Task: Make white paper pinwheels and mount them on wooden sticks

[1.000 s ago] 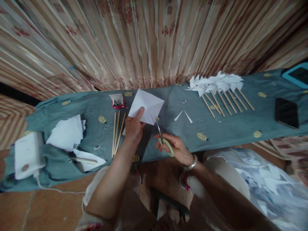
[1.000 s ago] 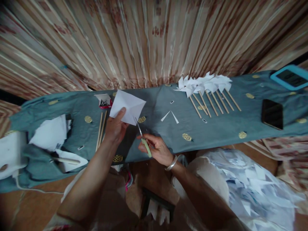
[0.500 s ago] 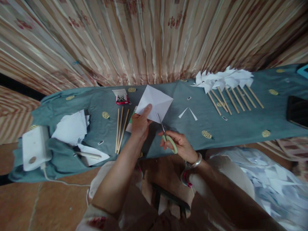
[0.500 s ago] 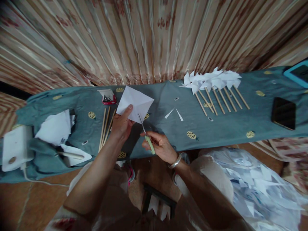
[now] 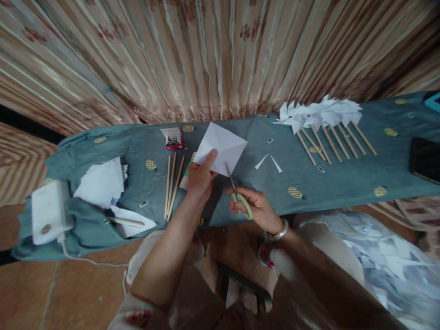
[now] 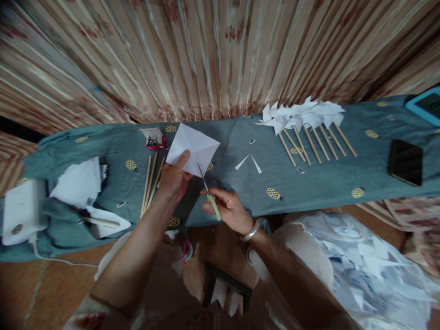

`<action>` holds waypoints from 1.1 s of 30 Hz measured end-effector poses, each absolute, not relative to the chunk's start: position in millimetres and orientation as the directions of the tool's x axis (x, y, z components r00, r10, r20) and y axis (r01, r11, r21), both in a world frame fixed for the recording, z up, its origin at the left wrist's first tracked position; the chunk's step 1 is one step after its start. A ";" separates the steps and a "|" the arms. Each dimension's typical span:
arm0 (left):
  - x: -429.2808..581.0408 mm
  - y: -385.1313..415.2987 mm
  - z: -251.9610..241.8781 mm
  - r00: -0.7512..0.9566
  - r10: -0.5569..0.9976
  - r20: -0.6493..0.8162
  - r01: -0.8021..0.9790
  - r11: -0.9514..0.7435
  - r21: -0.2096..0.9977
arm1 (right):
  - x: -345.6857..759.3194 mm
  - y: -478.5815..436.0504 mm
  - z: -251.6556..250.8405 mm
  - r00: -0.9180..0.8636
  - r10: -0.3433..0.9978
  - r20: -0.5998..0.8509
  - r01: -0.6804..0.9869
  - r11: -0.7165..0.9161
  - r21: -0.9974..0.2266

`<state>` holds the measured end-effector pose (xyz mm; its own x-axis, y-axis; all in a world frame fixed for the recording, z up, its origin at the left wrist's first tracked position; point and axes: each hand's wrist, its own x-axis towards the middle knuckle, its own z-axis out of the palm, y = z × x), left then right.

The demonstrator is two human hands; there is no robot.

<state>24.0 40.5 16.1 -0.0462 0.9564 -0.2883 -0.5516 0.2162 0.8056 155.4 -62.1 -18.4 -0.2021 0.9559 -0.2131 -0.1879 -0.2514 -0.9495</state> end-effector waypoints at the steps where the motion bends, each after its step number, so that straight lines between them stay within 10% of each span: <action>1: 24.0 40.4 16.6 -0.043 0.957 -0.286 -0.551 0.216 0.806 | 155.4 -62.2 -18.5 -0.200 0.956 -0.216 -0.188 -0.254 -0.949; 33: 23.7 42.2 14.7 -0.033 0.959 -0.282 -0.570 0.214 0.793 | 154.9 -62.8 -20.8 -0.193 0.960 -0.204 -0.191 -0.241 -0.951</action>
<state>23.7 42.2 14.7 -0.0334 0.9588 -0.2821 -0.5702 0.2135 0.7933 154.9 -62.8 -20.8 -0.1931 0.9597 -0.2044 -0.1914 -0.2411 -0.9514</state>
